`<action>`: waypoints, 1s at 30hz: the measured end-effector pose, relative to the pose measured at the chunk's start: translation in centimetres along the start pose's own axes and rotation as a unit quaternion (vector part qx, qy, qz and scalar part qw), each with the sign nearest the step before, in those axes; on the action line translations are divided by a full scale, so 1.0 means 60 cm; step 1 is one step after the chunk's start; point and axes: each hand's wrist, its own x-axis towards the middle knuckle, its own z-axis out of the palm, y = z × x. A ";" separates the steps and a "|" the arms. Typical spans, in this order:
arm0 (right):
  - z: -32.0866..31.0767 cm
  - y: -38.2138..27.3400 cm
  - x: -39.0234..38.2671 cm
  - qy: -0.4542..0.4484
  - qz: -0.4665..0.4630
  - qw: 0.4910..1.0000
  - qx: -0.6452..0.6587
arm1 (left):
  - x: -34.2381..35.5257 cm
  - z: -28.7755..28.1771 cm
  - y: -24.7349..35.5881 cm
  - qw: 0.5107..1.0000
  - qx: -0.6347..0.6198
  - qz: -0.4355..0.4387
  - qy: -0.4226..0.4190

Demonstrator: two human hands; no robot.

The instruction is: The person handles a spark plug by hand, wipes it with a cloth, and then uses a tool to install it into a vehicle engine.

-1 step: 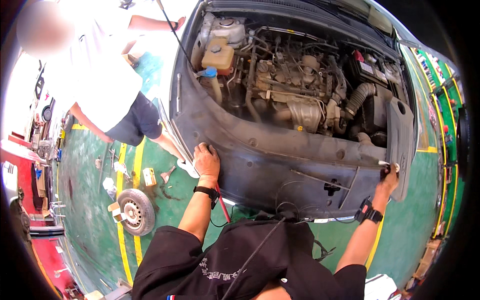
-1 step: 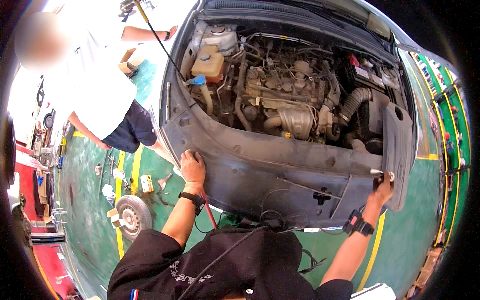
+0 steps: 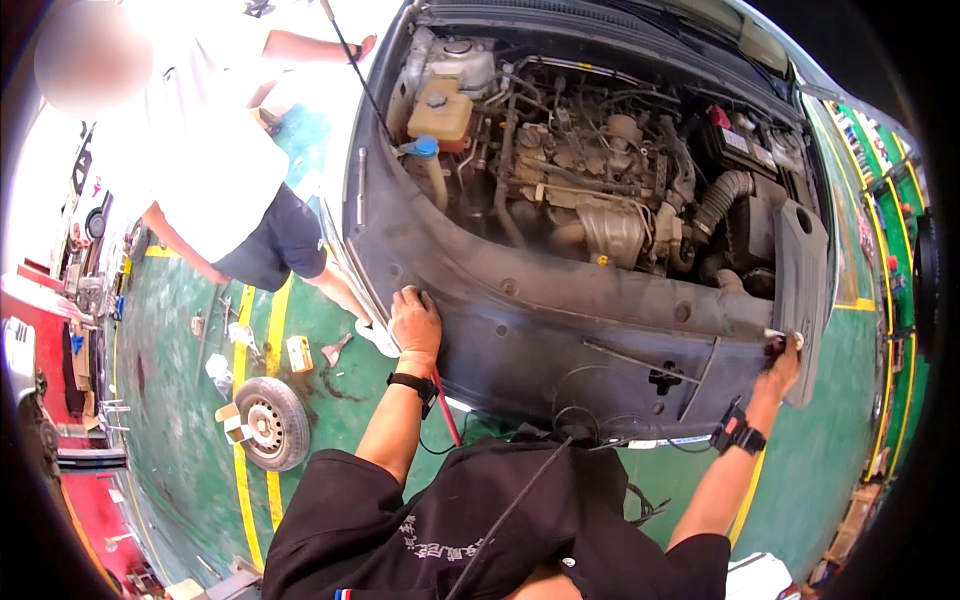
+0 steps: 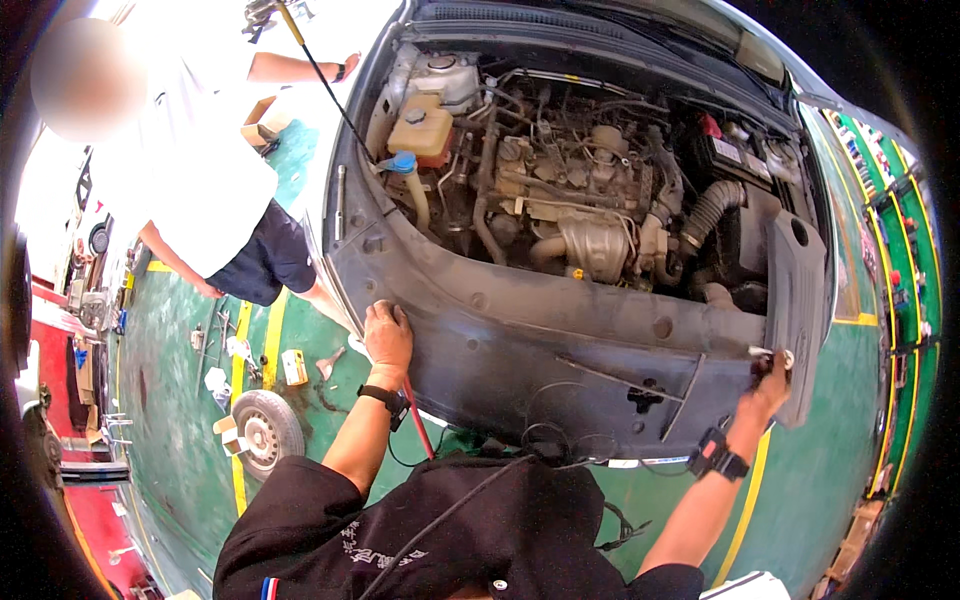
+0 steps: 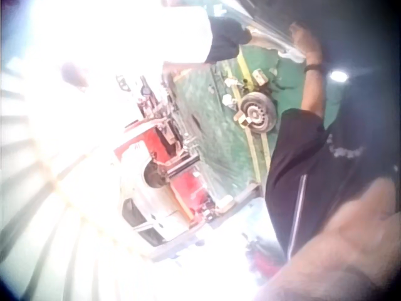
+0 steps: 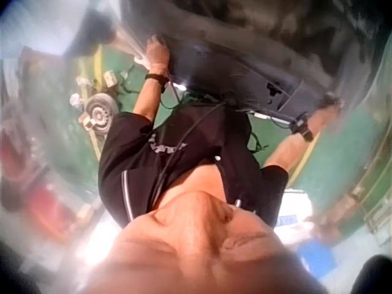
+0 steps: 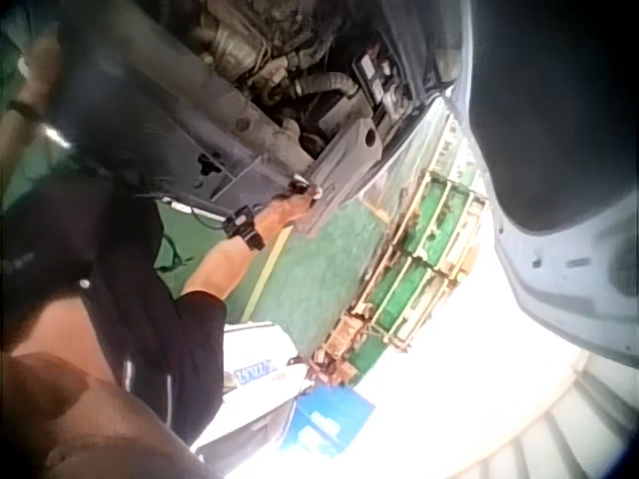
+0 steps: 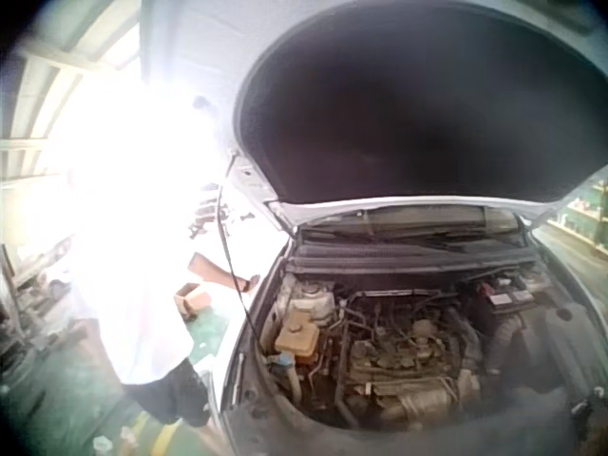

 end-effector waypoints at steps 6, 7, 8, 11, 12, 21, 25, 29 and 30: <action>0.000 -0.099 -0.103 -0.215 0.044 0.974 0.053 | 0.105 -0.016 -0.036 0.994 -0.104 0.007 0.039; 0.012 -0.119 -0.131 -0.237 0.043 0.969 0.061 | 0.143 -0.019 -0.037 0.993 -0.114 -0.001 0.030; 0.021 -0.136 -0.156 -0.236 0.037 0.970 0.051 | 0.180 -0.023 -0.028 0.992 -0.124 -0.010 0.020; 0.050 -0.183 -0.205 -0.256 0.001 0.967 0.018 | 0.265 -0.025 0.026 0.981 -0.192 -0.012 0.013; 0.055 -0.201 -0.213 -0.272 0.001 0.962 0.008 | 0.284 -0.013 0.037 0.980 -0.198 -0.010 0.015; 0.135 -0.380 -0.317 -0.283 -0.095 0.941 -0.156 | 0.276 0.093 0.103 0.973 -0.215 -0.061 -0.063; 0.176 -0.425 -0.316 -0.292 -0.092 0.924 -0.228 | 0.218 0.101 0.112 0.987 -0.132 0.042 -0.087; 0.269 -0.433 -0.292 -0.350 -0.115 0.873 -0.320 | 0.187 0.065 0.124 0.967 0.017 0.231 -0.104; 0.292 -0.427 -0.281 -0.358 -0.120 0.862 -0.339 | 0.190 0.067 0.123 0.968 0.015 0.234 -0.094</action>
